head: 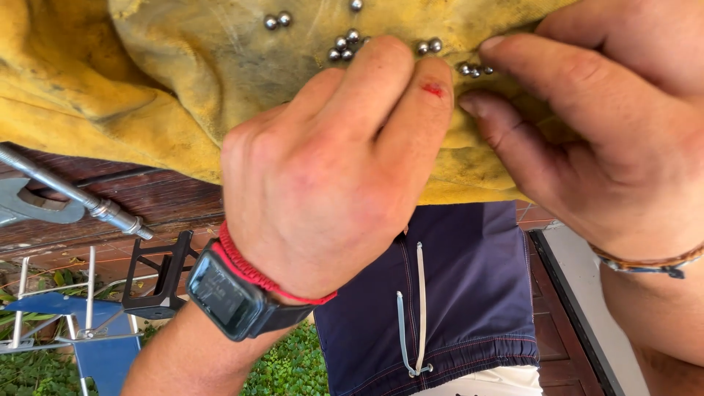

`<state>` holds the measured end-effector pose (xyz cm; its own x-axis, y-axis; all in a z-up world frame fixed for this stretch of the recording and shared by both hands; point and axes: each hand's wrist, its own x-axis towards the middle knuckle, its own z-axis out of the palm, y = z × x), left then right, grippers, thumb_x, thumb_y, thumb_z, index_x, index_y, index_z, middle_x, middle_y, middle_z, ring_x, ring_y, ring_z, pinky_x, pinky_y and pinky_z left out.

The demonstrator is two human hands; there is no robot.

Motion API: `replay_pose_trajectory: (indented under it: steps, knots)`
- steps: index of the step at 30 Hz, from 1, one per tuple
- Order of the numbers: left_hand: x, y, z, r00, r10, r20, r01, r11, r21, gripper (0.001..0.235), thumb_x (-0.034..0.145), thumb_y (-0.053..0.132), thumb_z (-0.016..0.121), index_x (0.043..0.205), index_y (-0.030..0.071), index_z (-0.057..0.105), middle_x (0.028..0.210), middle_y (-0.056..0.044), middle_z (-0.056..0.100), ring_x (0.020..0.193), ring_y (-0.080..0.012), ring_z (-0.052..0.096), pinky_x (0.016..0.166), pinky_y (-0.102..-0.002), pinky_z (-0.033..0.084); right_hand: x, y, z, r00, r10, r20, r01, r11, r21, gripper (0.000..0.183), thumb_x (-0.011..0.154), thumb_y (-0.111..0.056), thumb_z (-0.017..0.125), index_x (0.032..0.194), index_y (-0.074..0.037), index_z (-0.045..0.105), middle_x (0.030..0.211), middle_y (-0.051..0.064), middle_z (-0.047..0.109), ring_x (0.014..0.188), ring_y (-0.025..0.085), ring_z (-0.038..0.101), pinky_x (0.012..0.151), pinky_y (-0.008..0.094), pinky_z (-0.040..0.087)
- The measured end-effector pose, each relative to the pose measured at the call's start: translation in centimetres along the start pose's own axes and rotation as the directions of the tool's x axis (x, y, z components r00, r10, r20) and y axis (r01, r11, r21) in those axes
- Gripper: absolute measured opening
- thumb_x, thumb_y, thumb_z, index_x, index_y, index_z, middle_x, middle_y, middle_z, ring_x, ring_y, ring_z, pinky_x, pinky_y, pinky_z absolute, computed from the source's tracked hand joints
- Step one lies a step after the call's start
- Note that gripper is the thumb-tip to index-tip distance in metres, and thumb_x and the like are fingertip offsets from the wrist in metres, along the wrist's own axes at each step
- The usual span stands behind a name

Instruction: The person gathers small metal ball bearings from a yellow cloth on a wooden table, then transfers them into their left palm and arranges them into small groups. The person continues to pick up remaining bearings from the cloth and add them to the palm until most are collected.

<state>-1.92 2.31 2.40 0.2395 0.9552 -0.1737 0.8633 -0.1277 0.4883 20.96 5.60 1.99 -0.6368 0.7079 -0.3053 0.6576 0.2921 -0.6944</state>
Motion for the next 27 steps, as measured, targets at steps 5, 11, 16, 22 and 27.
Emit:
replay_pose_trajectory:
  steps: [5,11,16,22,27]
  knots:
    - [-1.2,-1.5,-1.9,0.998,-0.058,0.005,0.058,0.998,0.038,0.014,0.120,0.010,0.073,0.107,0.013,0.068,0.092,-0.002,0.047,0.068,-0.0212,0.051,0.051,-0.040,0.038,0.8,-0.5,0.5,0.997,-0.075,-0.010,0.075,0.997,0.019,0.014,0.127,0.014,0.087,0.134,0.022,0.078,0.127,0.036,0.065,0.113,0.045,0.063,0.101,0.052,0.053]
    - [-3.9,-4.1,-6.1,0.991,-0.135,-0.018,0.135,0.990,-0.035,0.008,0.118,-0.001,0.064,0.118,0.000,0.072,0.109,-0.014,0.059,0.089,-0.0296,0.065,0.073,-0.042,0.053,0.1,-0.2,1.8,0.997,-0.069,0.034,0.068,0.997,0.034,0.025,0.124,0.018,0.080,0.145,0.026,0.069,0.135,0.041,0.062,0.124,0.054,0.062,0.114,0.057,0.052]
    - [-4.0,-3.2,-5.9,0.979,-0.195,0.065,0.203,0.969,-0.142,0.014,0.109,-0.001,0.060,0.120,0.002,0.066,0.113,-0.010,0.059,0.076,-0.0296,0.060,0.061,-0.045,0.050,-0.7,-0.8,1.7,0.999,-0.018,0.050,0.018,1.000,0.007,0.025,0.126,0.015,0.078,0.146,0.025,0.067,0.142,0.042,0.061,0.130,0.054,0.061,0.120,0.058,0.050]
    - [-3.8,-2.9,-2.4,0.948,-0.318,0.026,0.319,0.947,-0.046,0.014,0.099,0.000,0.071,0.108,0.005,0.061,0.095,-0.009,0.046,0.061,-0.0340,0.052,0.037,-0.053,0.035,-0.3,-3.3,1.3,0.992,-0.117,0.038,0.118,0.993,-0.004,0.024,0.112,0.008,0.085,0.131,0.018,0.073,0.122,0.035,0.065,0.109,0.043,0.064,0.098,0.050,0.055]
    - [-4.6,-3.2,-1.6,0.946,-0.321,-0.031,0.313,0.937,-0.154,0.013,0.098,-0.002,0.070,0.097,0.001,0.058,0.089,-0.012,0.047,0.068,-0.0365,0.056,0.044,-0.053,0.043,0.0,-4.4,1.2,0.990,-0.137,0.017,0.137,0.991,-0.004,0.016,0.110,0.010,0.083,0.122,0.016,0.076,0.116,0.030,0.070,0.101,0.039,0.067,0.091,0.047,0.055]
